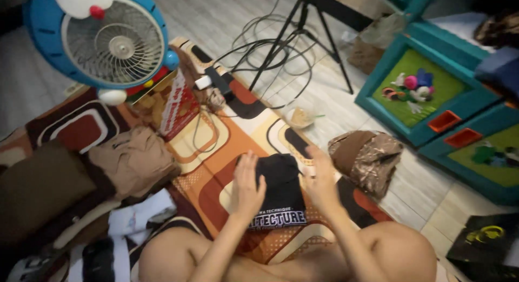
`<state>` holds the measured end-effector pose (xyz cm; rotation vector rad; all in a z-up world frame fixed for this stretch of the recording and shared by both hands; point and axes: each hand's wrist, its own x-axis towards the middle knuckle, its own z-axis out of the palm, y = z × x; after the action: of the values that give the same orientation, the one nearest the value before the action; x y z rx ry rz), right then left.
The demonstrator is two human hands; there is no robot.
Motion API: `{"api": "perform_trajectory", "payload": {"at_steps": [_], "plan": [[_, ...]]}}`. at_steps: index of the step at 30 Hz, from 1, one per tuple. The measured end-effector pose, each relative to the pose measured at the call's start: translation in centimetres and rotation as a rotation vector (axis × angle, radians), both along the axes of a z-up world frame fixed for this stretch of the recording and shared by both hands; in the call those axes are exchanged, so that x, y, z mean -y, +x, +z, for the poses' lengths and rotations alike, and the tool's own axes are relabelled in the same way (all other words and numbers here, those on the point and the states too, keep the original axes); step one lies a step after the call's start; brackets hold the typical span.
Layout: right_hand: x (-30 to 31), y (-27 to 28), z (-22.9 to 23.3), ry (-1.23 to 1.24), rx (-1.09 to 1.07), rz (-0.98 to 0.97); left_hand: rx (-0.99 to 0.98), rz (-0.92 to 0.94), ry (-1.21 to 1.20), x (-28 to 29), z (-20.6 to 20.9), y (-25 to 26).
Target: Folding various items of clothing including a t-shirt, a hoodie, and a collared shirt while sitting on the floor
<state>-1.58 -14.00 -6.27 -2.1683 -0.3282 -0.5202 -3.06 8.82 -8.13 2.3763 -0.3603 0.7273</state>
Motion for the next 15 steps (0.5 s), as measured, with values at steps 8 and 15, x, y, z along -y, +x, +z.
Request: {"api": "perform_trajectory", "payload": {"at_steps": [8,15], "plan": [[-6.2,-2.3,-11.3,-0.403,-0.18,0.037,-0.387,0.051,0.21,0.3,-8.5,-1.7],[-7.2,-2.7,-10.0,-0.498,-0.25,0.021,-0.367,0.086,0.295,0.7,-9.8,-1.5]]}}
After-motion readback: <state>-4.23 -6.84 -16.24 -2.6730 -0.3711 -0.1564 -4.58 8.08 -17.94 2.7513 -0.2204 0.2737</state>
